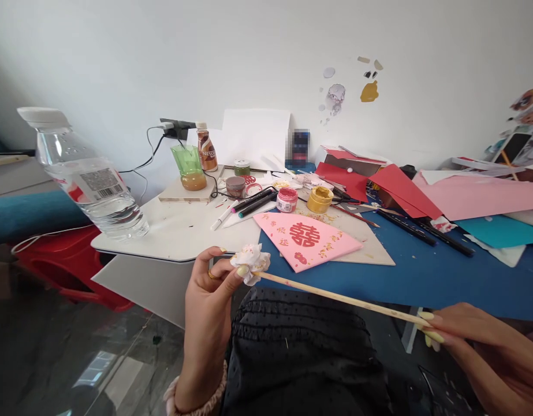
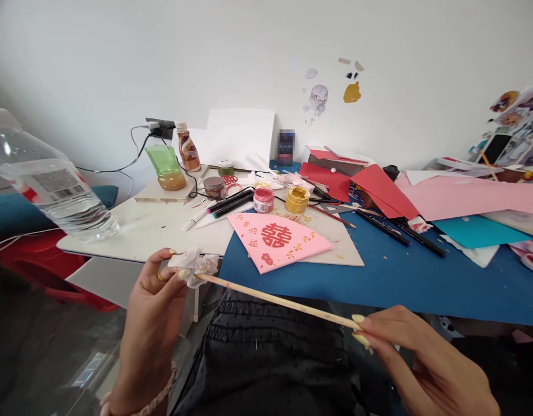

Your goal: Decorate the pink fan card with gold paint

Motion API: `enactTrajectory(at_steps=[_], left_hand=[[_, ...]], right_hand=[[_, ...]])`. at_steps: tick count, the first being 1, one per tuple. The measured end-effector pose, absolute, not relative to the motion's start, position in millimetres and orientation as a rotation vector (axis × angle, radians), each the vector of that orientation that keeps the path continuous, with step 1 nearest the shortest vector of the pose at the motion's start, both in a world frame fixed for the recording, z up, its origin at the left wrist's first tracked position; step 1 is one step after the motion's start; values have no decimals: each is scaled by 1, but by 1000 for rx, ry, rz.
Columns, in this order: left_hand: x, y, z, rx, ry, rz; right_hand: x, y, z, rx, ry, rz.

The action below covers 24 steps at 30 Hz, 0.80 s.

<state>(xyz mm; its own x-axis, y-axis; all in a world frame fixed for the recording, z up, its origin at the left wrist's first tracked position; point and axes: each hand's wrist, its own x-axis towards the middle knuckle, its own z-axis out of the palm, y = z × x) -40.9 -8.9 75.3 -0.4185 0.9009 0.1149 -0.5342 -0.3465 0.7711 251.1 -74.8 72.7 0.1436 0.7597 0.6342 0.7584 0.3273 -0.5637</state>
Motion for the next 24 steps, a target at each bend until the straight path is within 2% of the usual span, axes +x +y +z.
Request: enactTrajectory(at_steps=[5,18,24], left_hand=[[-39,-11,75,696,858,1914],[-37,-11,73,745,948,2025],[-36,-14,73,811,970,2065]], right_hand=[[246,-69,82,-1484,-1745,-196],[235,-60,88,-1425,-1711,-49],[238,-56,76,-1413,-1729,-114]])
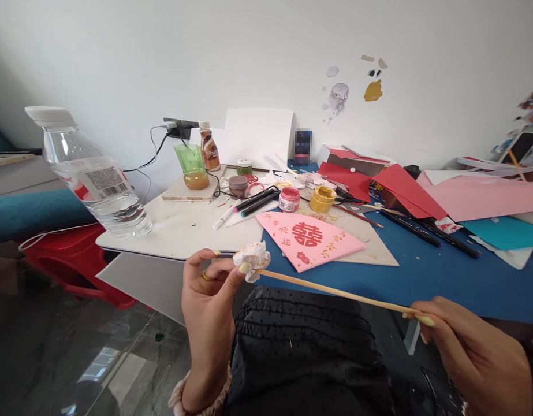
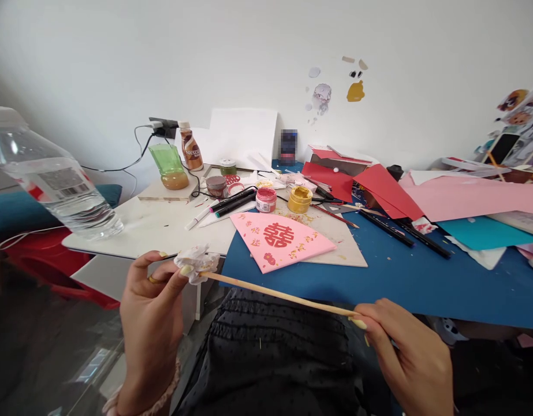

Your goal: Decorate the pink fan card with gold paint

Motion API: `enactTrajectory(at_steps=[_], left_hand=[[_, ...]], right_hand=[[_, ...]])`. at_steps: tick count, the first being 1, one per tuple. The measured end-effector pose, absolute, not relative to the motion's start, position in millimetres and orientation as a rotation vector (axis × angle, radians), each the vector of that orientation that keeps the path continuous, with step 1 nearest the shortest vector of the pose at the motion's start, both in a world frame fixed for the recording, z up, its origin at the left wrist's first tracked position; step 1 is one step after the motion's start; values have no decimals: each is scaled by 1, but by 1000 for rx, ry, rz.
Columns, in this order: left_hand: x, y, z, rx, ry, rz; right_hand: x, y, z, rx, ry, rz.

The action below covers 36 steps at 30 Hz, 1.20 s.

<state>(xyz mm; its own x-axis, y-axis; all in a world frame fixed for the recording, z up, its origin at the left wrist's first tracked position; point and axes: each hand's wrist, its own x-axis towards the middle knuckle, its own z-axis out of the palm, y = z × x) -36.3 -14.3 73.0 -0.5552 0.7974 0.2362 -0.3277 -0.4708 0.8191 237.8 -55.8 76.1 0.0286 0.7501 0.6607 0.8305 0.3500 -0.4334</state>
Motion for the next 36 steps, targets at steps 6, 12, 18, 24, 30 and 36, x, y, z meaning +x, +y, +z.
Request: enactTrajectory(at_steps=[6,12,18,24,30,36], left_hand=[[-40,-12,74,862,1046,2113],[-39,-10,74,862,1046,2147],[-33,-11,71,908,1041,2115],[-33,-12,70,916,1035,2128],[-32,-16,72,936,1033,2162],[-27,-18,77,942,1050,2168]], right_hand=[[236,-42,71,-1373,-1781,-36],[222,-43,71,-1309,-1713,55],[228,-44,62,-1355,-1630,141],[230,-42,64,-1273,-1753,79],[222,-34,66,-1238,-1930,117],[218,-30,63,-1261,-1871,109]])
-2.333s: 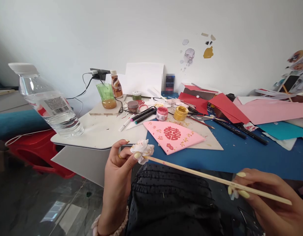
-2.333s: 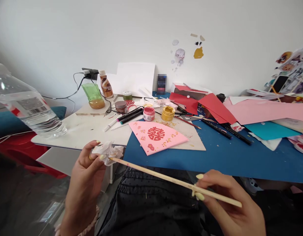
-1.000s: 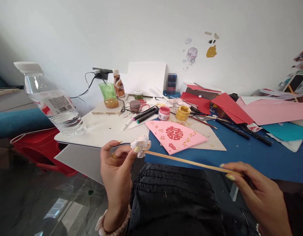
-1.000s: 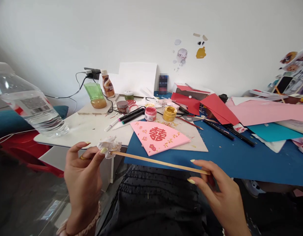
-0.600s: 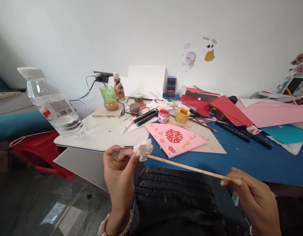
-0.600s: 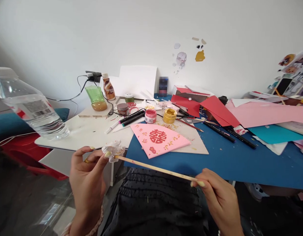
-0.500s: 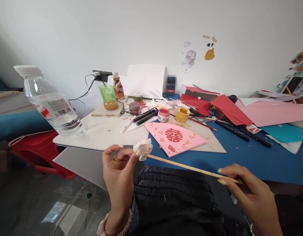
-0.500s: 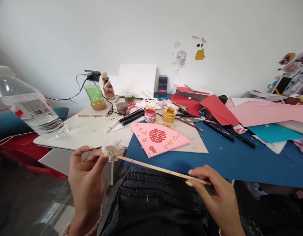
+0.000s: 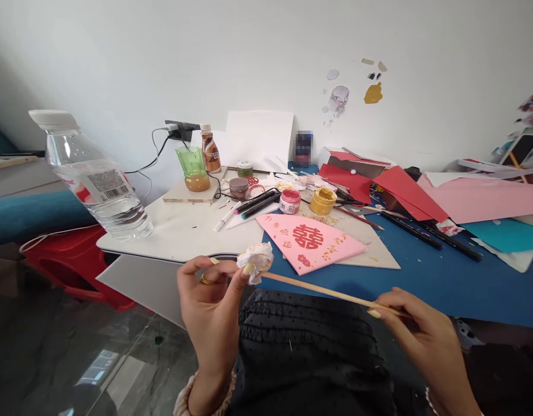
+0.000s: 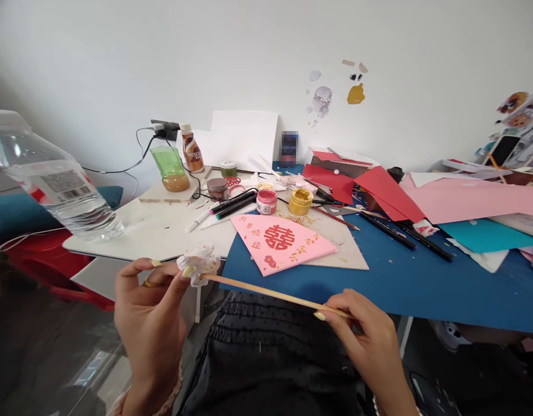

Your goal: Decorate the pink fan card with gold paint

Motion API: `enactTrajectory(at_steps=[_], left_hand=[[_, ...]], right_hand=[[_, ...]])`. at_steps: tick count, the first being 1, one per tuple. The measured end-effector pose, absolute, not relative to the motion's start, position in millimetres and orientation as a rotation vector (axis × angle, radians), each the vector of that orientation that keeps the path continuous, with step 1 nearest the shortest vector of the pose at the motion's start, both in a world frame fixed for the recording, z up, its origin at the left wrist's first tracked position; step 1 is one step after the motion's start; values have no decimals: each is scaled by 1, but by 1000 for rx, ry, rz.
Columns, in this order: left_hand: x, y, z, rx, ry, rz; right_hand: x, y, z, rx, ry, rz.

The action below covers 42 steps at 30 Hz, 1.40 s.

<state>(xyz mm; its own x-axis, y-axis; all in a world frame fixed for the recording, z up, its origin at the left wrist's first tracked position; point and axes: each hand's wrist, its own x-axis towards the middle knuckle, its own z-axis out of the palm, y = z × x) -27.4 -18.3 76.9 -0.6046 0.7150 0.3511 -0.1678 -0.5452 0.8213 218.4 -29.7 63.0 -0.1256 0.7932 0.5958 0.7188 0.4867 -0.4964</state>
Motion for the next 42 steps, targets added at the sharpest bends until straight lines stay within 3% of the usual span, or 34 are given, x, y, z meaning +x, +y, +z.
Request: enactTrajectory(at_steps=[9,20,34,42], left_hand=[[-53,-18,83,742,990,2318],[-32,-22,87,751,943,2110],[-27,-22,82,958,913,2115],[-27,-12,74,924,986,2104]], right_hand=[[252,-48,57,-1358,-1694,-108],[240,-46,64,-1314,-1793,-122],[235,-48,78,-1249,-2000,-377],[231,-52,71,-1329,-1931,-246]])
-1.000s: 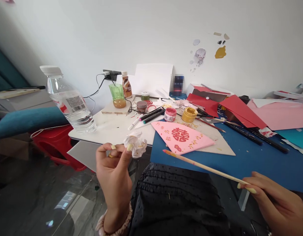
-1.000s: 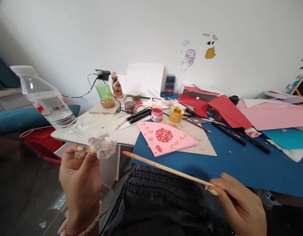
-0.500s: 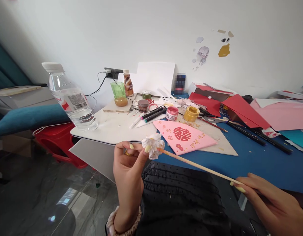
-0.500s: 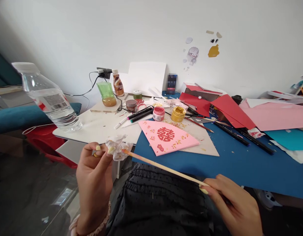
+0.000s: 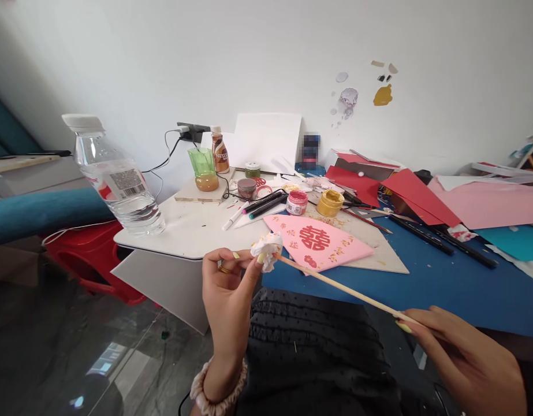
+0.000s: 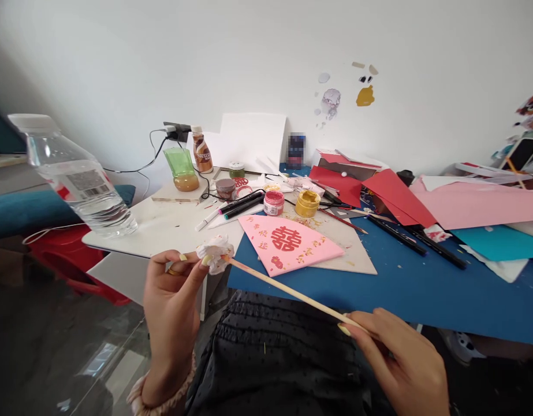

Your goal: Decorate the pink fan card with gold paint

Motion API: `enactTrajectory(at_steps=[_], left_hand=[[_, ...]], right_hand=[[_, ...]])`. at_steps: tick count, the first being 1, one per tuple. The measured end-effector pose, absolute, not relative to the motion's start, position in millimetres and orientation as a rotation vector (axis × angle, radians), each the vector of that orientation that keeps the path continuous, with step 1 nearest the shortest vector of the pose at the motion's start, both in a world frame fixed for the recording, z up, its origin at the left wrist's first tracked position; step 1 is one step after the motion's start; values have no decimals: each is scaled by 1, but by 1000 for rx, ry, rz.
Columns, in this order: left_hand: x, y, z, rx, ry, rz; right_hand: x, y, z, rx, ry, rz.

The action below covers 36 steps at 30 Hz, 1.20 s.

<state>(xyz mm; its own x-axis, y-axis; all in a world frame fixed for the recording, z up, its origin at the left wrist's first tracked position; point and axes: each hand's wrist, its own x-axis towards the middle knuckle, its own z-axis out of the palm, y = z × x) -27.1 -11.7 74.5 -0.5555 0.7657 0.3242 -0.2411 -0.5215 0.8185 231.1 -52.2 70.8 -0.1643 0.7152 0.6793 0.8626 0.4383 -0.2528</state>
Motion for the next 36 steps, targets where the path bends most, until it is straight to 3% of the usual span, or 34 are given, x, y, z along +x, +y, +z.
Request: enactTrajectory(at_steps=[6,25,36], left_hand=[[-27,-7,72,889,1002,2087],[-26,-9,68,1040,1182,2006],[-24,-1,64,1120,1221,1899]], right_hand=[[228,-54,71,-1356,-1889,-196],[242,-55,74,-1186,-2145,-484],[240,-46,72,-1312,-2160,34]])
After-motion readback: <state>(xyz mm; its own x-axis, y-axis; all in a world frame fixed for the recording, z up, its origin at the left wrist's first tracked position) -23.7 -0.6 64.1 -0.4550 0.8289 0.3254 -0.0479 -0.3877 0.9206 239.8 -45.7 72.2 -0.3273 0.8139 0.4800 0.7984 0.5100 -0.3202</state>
